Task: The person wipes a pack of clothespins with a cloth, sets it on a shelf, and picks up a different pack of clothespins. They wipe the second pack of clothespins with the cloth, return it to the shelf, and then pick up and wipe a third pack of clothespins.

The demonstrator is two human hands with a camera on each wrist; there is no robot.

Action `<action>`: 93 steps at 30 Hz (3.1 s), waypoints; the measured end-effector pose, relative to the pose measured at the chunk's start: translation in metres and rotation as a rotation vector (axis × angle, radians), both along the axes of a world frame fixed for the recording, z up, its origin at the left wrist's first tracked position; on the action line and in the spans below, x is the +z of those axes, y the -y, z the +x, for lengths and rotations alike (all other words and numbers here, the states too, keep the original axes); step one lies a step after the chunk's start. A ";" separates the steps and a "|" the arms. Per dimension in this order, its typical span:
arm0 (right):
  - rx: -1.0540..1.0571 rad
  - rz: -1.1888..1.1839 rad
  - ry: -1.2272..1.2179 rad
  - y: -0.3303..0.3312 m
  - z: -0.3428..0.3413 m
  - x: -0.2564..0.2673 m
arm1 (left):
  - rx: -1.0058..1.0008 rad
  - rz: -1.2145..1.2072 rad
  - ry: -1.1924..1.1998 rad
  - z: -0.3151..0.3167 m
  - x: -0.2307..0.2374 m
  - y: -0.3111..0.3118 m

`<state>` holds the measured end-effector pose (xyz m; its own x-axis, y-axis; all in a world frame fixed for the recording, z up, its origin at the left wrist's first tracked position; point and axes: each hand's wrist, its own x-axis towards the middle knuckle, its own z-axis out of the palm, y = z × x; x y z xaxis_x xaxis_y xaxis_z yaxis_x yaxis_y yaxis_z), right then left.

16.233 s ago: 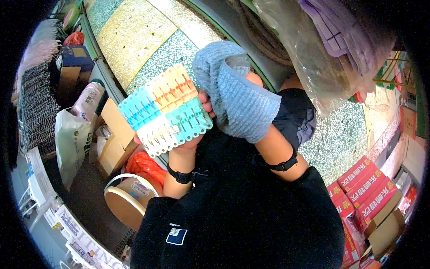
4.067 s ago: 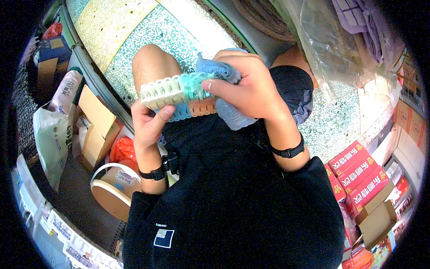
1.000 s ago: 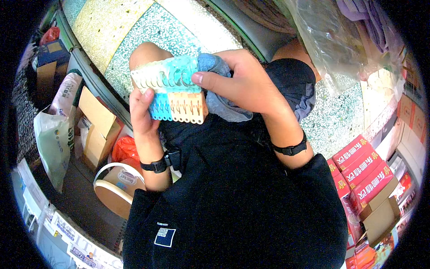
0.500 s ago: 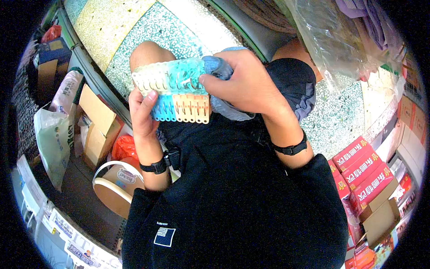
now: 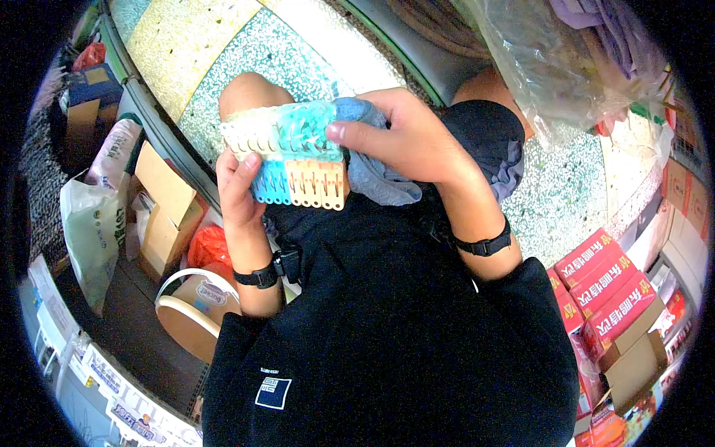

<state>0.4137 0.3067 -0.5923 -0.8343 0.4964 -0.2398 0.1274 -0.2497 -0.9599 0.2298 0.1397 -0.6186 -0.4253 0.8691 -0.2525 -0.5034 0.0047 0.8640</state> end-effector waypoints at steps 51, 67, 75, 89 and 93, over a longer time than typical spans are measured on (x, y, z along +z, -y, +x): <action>-0.256 -0.027 0.109 -0.025 -0.016 -0.049 | -0.246 0.174 -1.893 -0.052 0.113 -0.004; -0.206 0.053 0.122 -0.020 -0.014 -0.055 | 0.065 0.182 -2.278 -0.075 0.139 -0.012; -0.195 -0.020 0.093 -0.015 -0.010 -0.056 | 0.208 0.262 -2.391 -0.090 0.171 -0.018; -0.247 -0.140 0.006 -0.021 -0.010 -0.061 | 0.402 0.623 -2.475 -0.102 0.230 -0.074; -0.220 -0.203 -0.055 -0.020 -0.011 -0.069 | 0.442 0.630 -2.438 -0.103 0.231 -0.087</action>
